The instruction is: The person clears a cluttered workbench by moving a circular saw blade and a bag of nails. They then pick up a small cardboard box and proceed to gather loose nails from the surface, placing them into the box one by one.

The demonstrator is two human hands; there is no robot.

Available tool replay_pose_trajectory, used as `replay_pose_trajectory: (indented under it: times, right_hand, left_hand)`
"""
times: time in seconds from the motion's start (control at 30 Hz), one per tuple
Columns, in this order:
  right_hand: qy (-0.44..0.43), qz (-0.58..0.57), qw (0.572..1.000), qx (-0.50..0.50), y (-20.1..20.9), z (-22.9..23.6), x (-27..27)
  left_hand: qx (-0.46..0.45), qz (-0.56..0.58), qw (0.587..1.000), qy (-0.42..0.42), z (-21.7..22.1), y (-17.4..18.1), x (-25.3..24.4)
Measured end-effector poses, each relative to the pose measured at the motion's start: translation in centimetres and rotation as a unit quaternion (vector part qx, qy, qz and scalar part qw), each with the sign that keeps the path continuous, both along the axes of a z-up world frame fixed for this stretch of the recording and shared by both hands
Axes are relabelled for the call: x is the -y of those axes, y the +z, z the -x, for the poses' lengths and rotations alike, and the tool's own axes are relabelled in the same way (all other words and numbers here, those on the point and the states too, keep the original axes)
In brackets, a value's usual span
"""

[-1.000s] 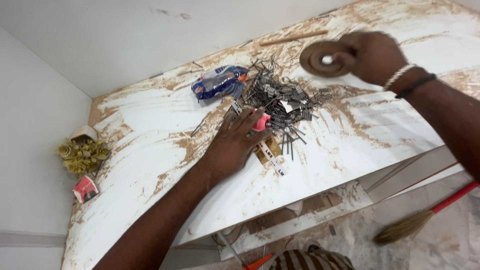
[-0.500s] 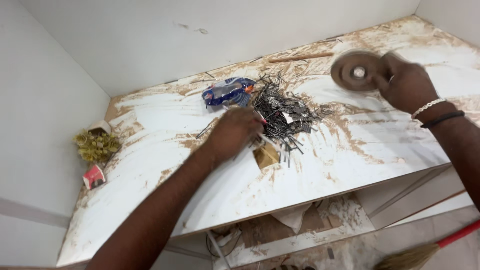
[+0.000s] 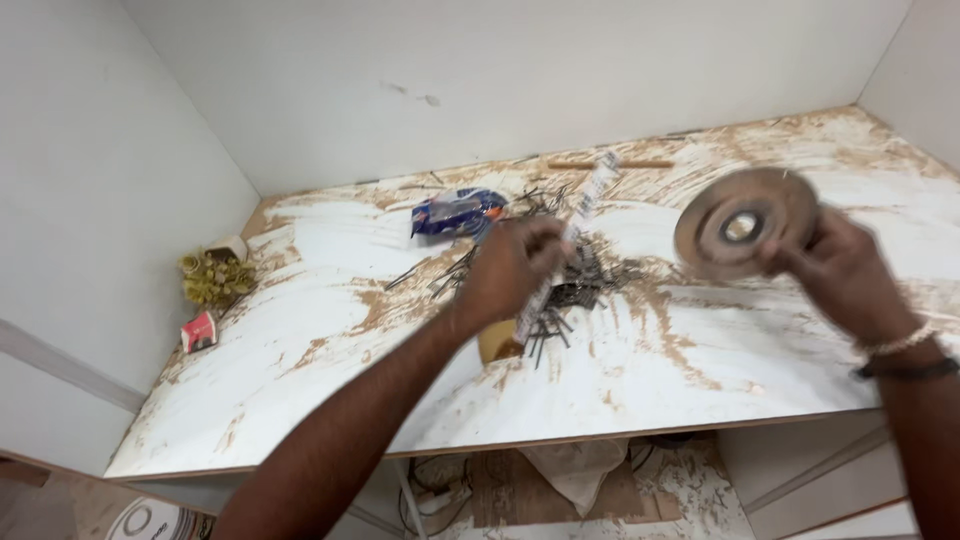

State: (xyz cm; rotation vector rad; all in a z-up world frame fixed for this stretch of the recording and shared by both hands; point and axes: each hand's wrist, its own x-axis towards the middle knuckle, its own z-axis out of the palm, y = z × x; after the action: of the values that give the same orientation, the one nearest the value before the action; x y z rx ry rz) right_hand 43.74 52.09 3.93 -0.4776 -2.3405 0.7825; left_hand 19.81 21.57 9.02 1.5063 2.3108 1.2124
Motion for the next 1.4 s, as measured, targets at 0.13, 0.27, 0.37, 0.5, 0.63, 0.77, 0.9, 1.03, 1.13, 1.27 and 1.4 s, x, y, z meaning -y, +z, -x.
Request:
replay_pose_trajectory:
  times: [0.13, 0.27, 0.37, 0.5, 0.63, 0.77, 0.9, 1.03, 1.13, 1.27, 1.4]
  right_hand:
    - [0.137, 0.263, 0.947, -0.126, -1.8, -1.8, 5.4]
    - [0.158, 0.346, 0.902, -0.202, -3.8, -4.5, 9.5]
    - [0.184, 0.392, 0.872, -0.227, -6.1, -7.5, 12.1]
    - [0.267, 0.443, 0.819, -0.250, -9.9, -12.5, 15.5]
    - [0.195, 0.493, 0.813, -0.238, -15.0, -18.7, 19.8]
    - [-0.005, 0.560, 0.717, -0.414, -19.9, -27.1, 19.8]
    - [-0.282, 0.480, 0.704, -0.441, -28.2, -34.7, 16.6]
    - [-0.320, 0.447, 0.834, -0.037, -38.7, -32.5, 16.4]
    - [-0.093, 0.381, 0.893, 0.220, -41.7, -28.4, 20.5]
    - [0.153, 0.436, 0.865, 0.197, -38.0, -26.0, 21.5]
    - [0.241, 0.413, 0.860, 0.179, -32.6, -26.3, 19.2]
  left_hand:
    - [0.075, -0.021, 0.992, -0.098, -5.2, -1.2, -1.6]
    - [-0.063, -0.060, 0.975, -0.202, -9.9, -0.3, -1.3]
    - [0.101, 0.125, 0.969, -0.186, -14.3, 0.5, 0.2]
    - [0.061, 0.114, 0.945, -0.302, -19.4, -0.4, 2.7]
    - [0.162, 0.197, 0.916, -0.311, -21.4, -6.3, 6.6]
    - [0.370, 0.193, 0.875, -0.247, -21.6, -20.4, 9.8]
    - [0.529, 0.085, 0.844, -0.024, -23.3, -33.0, 15.7]
    - [0.447, 0.067, 0.891, 0.039, -25.1, -37.2, 21.7]
    - [0.392, 0.110, 0.905, 0.127, -27.0, -35.3, 22.1]
    - [0.291, 0.177, 0.929, 0.145, -31.4, -32.1, 19.3]
    - [0.123, 0.212, 0.969, 0.028, -36.2, -31.9, 14.5]
